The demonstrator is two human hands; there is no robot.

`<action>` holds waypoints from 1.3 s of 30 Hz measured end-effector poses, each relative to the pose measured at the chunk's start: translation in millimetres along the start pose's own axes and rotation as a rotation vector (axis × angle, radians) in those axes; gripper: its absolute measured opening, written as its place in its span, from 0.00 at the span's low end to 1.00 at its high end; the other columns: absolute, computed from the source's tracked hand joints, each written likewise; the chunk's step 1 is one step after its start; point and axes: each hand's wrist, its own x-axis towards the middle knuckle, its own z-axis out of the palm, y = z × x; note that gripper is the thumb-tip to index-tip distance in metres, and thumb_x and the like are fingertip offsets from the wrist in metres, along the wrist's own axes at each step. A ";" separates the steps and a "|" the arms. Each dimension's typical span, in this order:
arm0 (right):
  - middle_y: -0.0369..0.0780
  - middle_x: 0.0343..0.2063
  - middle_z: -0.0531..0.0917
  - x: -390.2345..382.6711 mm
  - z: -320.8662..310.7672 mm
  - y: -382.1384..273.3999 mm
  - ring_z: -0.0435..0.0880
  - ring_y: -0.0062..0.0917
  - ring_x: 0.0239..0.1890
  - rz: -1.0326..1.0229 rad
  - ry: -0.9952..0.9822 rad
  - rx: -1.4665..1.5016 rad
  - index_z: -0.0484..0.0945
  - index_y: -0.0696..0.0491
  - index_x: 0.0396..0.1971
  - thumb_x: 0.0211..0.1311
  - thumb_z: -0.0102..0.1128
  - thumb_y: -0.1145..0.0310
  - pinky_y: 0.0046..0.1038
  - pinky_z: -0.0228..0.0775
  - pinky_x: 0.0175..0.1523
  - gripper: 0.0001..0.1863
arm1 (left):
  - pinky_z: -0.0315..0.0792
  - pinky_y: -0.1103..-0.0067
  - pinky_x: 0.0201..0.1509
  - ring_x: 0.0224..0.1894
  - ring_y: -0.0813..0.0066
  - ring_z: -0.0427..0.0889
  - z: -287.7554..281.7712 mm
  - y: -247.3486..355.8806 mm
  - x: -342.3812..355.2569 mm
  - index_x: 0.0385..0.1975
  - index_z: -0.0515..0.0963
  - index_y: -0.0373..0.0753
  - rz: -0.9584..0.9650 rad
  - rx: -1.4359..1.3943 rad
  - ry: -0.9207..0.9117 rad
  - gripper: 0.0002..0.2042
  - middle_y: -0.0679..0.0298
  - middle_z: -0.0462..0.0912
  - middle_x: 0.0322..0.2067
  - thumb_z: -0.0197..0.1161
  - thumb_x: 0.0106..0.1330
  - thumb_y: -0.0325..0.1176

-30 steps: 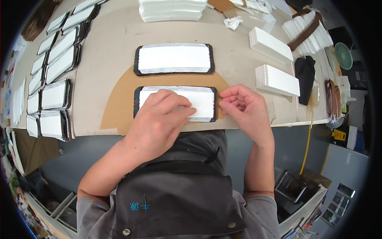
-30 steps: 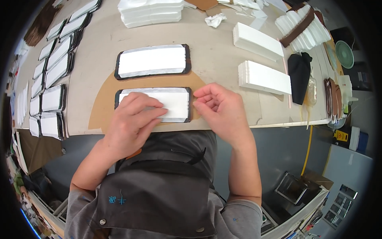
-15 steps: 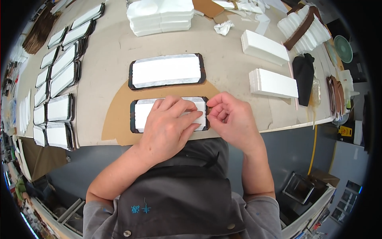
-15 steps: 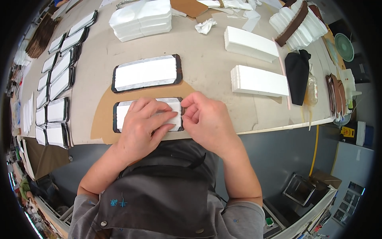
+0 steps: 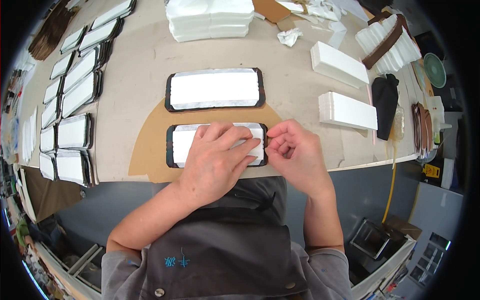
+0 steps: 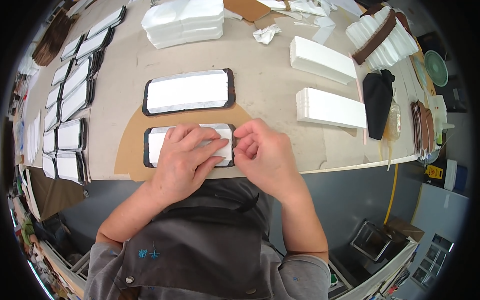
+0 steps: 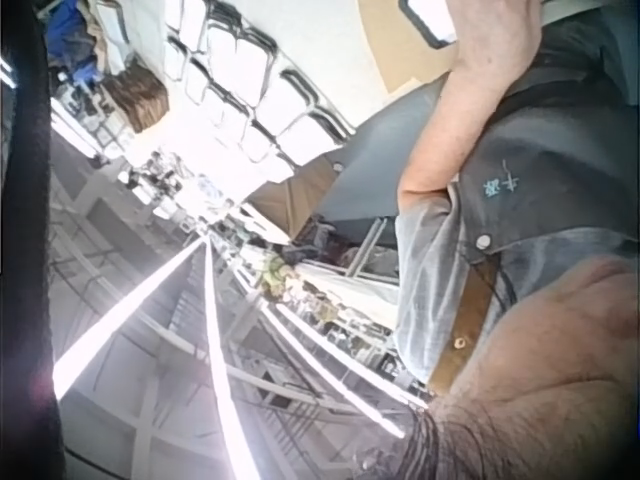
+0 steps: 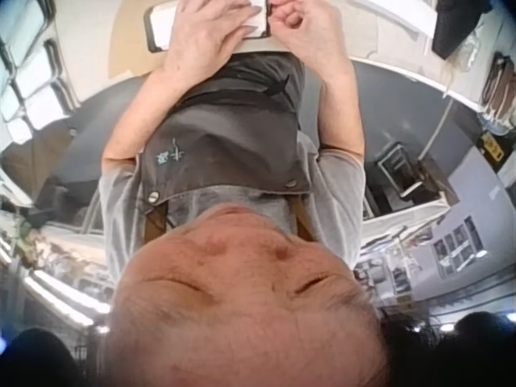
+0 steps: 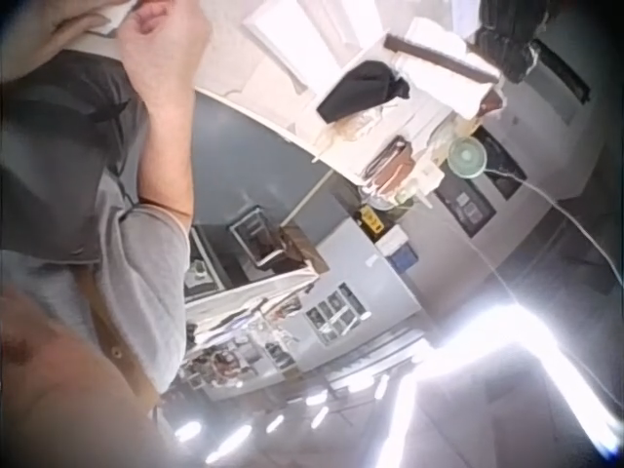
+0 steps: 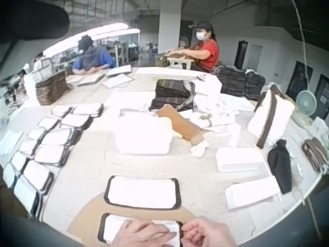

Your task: The recorder applies glue to leather components and assembles them into small cases or covers.

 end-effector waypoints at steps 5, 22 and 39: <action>0.34 0.28 0.82 3.5 -9.2 5.2 0.77 0.11 0.25 0.067 -0.046 0.185 0.76 0.61 0.42 0.59 0.61 0.80 0.16 0.69 0.28 0.11 | 0.67 0.68 0.50 0.47 0.62 0.75 -4.2 -1.6 0.5 0.45 0.83 0.42 0.023 0.005 -0.009 0.20 0.67 0.80 0.44 0.73 0.49 0.27; 0.42 0.14 0.78 18.8 -13.0 -7.1 0.77 0.28 0.17 0.050 -0.207 -0.178 0.78 0.61 0.22 0.52 0.62 0.75 0.31 0.69 0.27 0.05 | 0.66 0.68 0.51 0.47 0.62 0.74 1.5 1.5 0.2 0.44 0.84 0.42 -0.001 0.009 0.014 0.17 0.67 0.79 0.44 0.72 0.52 0.27; 0.33 0.20 0.81 17.7 -23.9 -10.7 0.77 0.12 0.18 0.295 -0.239 0.094 0.78 0.55 0.36 0.71 0.57 0.65 0.15 0.65 0.21 0.09 | 0.72 0.66 0.54 0.50 0.56 0.78 -3.2 6.9 -14.2 0.52 0.76 0.36 0.032 -0.015 0.102 0.20 0.58 0.80 0.46 0.68 0.57 0.26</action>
